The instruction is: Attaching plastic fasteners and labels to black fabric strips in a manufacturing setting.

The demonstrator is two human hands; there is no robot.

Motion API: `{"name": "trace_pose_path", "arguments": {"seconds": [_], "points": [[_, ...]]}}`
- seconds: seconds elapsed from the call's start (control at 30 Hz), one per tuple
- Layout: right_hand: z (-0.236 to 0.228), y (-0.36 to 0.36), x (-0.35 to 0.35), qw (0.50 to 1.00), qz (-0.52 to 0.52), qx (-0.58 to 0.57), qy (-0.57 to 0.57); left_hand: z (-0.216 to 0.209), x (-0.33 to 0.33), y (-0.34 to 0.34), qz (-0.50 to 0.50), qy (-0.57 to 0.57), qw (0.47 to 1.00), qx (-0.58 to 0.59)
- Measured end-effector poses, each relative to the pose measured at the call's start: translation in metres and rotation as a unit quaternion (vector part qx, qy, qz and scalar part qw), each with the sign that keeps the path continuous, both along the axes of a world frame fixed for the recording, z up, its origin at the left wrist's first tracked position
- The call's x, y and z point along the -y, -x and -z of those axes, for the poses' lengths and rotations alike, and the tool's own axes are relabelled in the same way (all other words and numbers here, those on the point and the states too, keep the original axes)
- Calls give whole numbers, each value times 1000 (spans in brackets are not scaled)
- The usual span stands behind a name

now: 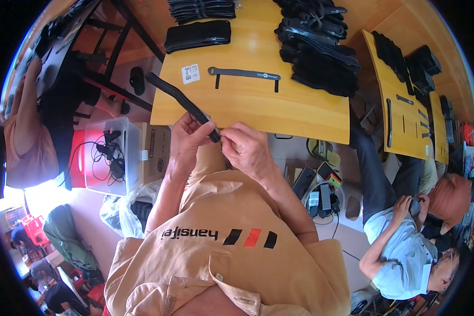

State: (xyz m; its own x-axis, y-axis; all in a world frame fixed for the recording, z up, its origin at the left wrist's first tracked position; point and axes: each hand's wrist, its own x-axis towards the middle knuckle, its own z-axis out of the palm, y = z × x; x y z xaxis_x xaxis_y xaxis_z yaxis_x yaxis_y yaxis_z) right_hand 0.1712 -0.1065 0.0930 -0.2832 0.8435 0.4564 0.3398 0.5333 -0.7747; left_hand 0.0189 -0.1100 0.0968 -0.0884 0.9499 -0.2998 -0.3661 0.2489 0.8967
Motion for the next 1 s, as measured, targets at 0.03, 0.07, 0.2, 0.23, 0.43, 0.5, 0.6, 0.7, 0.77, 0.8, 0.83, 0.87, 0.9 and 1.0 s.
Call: {"name": "trace_pose_path", "arguments": {"seconds": [0.03, 0.07, 0.2, 0.23, 0.43, 0.5, 0.6, 0.7, 0.77, 0.8, 0.83, 0.87, 0.9, 1.0], "points": [[0, 0, 1, 1000, 3, 0, 3, -1, 0, 0, 3, -11, 1000, -16], [-1, 0, 1, 1000, 4, 0, 3, -2, 0, -1, 7, -23, 999, -31], [-2, 0, 2, 997, 2, -26, 67, -3, 1, -2, 8, -40, 998, -51], [-2, 0, 2, 995, -3, -37, 90, -1, 1, -1, 11, -39, 998, -46], [-5, 0, 0, 988, 2, -48, 148, -1, 4, 1, 22, -24, 999, -4], [-3, 2, -1, 988, 8, -62, 140, -1, 4, 1, 19, -18, 1000, 7], [1, 6, 0, 995, 26, -53, 79, 3, 4, 2, 19, -39, 999, -10], [1, 7, 1, 999, 35, -11, -4, 2, 4, 4, 32, -37, 999, -23], [1, 7, 1, 999, 34, 11, -34, 2, 5, 5, 38, -23, 999, -25], [1, 7, 2, 999, 30, 10, -22, 2, 5, 6, 38, -23, 999, -25], [1, 6, 2, 1000, 25, 9, -10, 1, 5, 6, 51, -19, 998, -23], [1, 6, 2, 1000, 26, 9, -10, 1, 5, 7, 65, -15, 998, -21], [1, 6, 1, 1000, 27, -4, 15, 1, 5, 7, 66, -15, 998, -21], [-1, 5, -3, 997, 20, -38, 68, 1, 3, 7, 75, -10, 997, 2]]}}
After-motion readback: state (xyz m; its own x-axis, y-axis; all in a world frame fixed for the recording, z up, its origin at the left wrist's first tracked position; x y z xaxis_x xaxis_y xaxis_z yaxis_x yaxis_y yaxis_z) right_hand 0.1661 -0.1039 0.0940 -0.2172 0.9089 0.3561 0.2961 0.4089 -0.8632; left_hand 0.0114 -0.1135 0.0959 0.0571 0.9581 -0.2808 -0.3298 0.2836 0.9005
